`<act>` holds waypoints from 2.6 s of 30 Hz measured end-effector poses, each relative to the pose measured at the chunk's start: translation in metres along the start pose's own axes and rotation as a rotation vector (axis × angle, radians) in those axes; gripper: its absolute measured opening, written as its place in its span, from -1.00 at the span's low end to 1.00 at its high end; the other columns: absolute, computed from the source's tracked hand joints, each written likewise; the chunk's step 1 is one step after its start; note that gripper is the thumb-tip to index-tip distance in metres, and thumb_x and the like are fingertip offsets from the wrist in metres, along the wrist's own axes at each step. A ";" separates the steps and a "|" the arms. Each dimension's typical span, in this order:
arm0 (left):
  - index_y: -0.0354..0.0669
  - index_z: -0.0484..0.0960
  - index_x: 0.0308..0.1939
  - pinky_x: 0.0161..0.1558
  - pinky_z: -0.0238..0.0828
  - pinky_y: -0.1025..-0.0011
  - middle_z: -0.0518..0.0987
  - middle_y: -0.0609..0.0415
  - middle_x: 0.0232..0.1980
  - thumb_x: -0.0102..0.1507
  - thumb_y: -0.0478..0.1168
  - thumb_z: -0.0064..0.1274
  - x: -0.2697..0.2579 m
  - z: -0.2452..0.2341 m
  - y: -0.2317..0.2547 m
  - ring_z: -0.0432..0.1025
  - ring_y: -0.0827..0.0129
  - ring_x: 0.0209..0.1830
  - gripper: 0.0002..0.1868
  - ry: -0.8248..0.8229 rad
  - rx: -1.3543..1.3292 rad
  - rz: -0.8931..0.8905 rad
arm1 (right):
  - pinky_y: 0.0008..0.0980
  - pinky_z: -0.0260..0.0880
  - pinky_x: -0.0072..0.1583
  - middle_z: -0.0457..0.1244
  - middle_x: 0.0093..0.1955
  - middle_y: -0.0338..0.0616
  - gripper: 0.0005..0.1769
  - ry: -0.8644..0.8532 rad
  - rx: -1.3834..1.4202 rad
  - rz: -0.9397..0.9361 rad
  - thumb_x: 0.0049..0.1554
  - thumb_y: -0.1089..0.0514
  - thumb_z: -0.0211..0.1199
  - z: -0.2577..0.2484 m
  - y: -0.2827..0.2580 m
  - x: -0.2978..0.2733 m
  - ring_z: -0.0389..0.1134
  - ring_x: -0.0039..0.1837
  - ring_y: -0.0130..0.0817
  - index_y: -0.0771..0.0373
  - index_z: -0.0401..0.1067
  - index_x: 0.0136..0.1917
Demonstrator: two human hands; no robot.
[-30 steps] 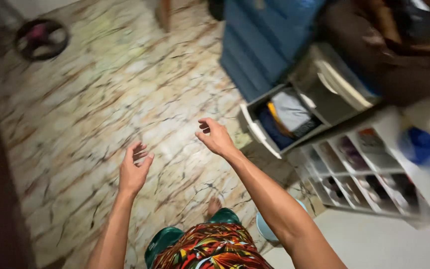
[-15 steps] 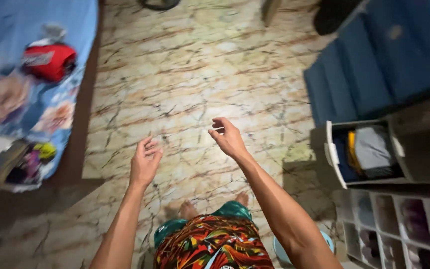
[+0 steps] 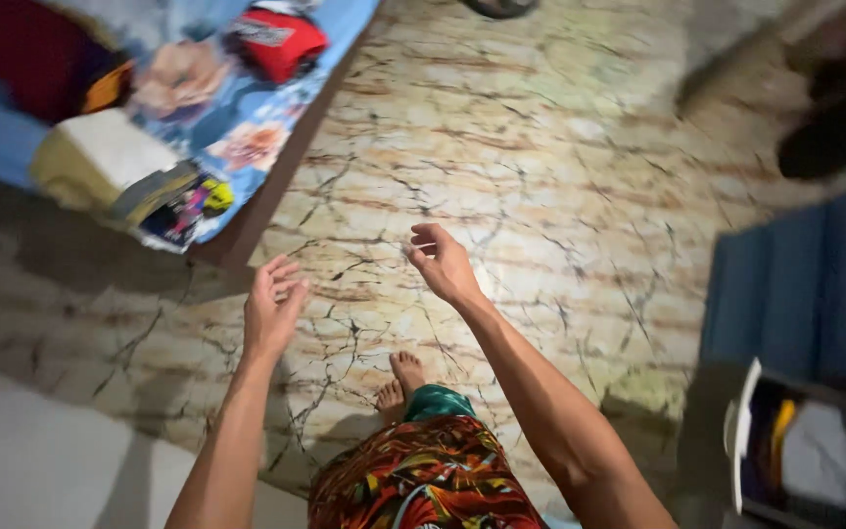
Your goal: Take folded clothes from a bed and place them into a plastic dresser drawer.
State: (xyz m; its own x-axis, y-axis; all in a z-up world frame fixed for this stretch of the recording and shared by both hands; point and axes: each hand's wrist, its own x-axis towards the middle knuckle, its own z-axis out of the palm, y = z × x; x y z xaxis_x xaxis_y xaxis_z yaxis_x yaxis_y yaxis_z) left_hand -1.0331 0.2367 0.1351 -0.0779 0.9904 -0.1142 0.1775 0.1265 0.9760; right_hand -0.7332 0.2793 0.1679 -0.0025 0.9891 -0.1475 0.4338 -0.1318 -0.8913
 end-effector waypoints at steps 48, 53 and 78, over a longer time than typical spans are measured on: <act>-0.18 0.29 0.43 0.11 0.52 0.22 0.50 -0.05 0.34 0.34 -0.07 0.08 0.102 -0.457 -0.066 0.48 0.22 0.25 -0.37 0.365 -0.199 -0.169 | -0.37 0.44 0.10 0.40 0.09 -0.12 -0.52 -0.300 0.141 -0.022 0.18 0.12 0.23 0.481 -0.168 0.185 0.42 0.07 -0.39 0.28 0.38 0.34; -0.18 0.28 0.45 0.14 0.51 0.21 0.51 -0.06 0.35 0.34 -0.04 0.06 0.140 -0.505 -0.064 0.51 0.22 0.23 -0.36 0.370 -0.220 -0.173 | -0.35 0.40 -0.02 0.39 0.07 -0.12 -0.53 -0.290 0.172 0.017 0.16 0.14 0.20 0.538 -0.207 0.226 0.37 -0.01 -0.36 0.29 0.40 0.33; -0.16 0.25 0.44 0.11 0.49 0.27 0.53 0.05 0.27 0.35 0.07 0.05 0.393 -0.695 -0.134 0.50 0.32 0.18 -0.33 -0.139 -0.166 -0.139 | -0.36 0.24 -0.25 0.36 -0.10 -0.05 -0.54 0.165 0.379 0.397 0.20 0.08 0.23 0.656 -0.280 0.299 0.25 -0.22 -0.31 0.25 0.40 0.34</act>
State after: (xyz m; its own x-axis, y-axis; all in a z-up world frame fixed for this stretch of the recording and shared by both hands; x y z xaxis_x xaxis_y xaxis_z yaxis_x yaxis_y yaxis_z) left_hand -1.7689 0.5701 0.0887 0.0474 0.9637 -0.2626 0.0103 0.2624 0.9649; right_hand -1.4460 0.5687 0.0919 0.2483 0.8522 -0.4606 0.0192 -0.4797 -0.8772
